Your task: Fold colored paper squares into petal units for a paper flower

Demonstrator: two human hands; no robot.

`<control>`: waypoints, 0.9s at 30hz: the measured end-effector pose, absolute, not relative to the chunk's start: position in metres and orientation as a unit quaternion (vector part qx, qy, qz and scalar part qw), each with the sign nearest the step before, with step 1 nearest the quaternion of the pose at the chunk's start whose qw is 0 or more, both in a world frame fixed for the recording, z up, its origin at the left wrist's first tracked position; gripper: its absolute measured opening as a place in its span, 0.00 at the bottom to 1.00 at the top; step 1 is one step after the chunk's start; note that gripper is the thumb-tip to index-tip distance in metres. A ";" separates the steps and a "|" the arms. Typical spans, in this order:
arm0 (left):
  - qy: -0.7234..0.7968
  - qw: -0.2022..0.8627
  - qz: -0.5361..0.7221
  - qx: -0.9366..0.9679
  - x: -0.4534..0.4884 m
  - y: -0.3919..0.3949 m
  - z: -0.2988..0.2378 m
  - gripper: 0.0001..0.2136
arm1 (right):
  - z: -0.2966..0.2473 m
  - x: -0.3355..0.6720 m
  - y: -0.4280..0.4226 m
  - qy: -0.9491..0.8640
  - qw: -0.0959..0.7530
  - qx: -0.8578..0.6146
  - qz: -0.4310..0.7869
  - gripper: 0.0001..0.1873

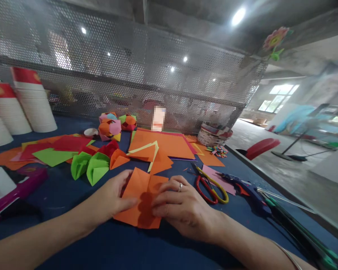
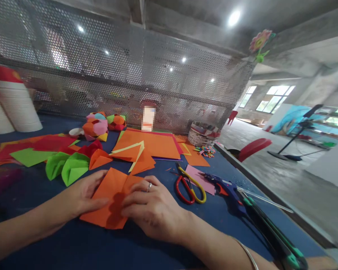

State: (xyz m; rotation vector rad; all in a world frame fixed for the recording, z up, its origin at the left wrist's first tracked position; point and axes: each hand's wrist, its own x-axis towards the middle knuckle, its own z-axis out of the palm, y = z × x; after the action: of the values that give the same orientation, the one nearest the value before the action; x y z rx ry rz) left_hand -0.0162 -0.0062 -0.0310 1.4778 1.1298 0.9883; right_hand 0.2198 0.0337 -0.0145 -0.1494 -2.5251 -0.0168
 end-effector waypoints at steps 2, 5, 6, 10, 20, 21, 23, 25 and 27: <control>0.504 0.390 0.410 0.653 -0.024 -0.006 -0.041 0.29 | -0.016 0.220 0.036 -0.961 0.274 -0.042 0.022 0.09; 0.501 0.246 0.390 0.732 -0.034 -0.013 -0.044 0.29 | -0.016 0.220 0.038 -0.969 0.242 -0.035 0.046 0.11; 0.471 0.189 0.365 0.780 -0.035 -0.016 -0.042 0.28 | -0.015 0.220 0.039 -0.970 0.234 -0.035 0.050 0.11; 0.278 -0.098 0.290 0.910 -0.034 -0.029 -0.028 0.15 | -0.013 0.221 0.040 -0.971 0.221 -0.039 0.085 0.10; 0.260 -0.025 0.347 0.901 -0.030 -0.033 -0.043 0.11 | -0.017 0.217 0.038 -0.921 0.228 -0.164 0.269 0.11; 0.262 -0.023 0.349 0.900 -0.030 -0.031 -0.045 0.11 | -0.017 0.215 0.037 -0.915 0.228 -0.183 0.279 0.13; 0.261 -0.021 0.355 0.897 -0.029 -0.029 -0.048 0.11 | -0.019 0.213 0.036 -0.903 0.234 -0.215 0.289 0.15; 0.254 -0.003 0.364 0.896 -0.029 -0.027 -0.050 0.12 | -0.019 0.211 0.033 -0.898 0.234 -0.236 0.289 0.14; 0.251 0.011 0.371 0.894 -0.029 -0.027 -0.051 0.12 | -0.019 0.210 0.031 -0.896 0.228 -0.252 0.287 0.14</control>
State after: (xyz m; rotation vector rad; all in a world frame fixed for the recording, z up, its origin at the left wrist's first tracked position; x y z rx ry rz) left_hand -0.0290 -0.0269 -0.0510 2.7899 0.7847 1.1571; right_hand 0.2097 0.0308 -0.0190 -0.6933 -2.4677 0.7892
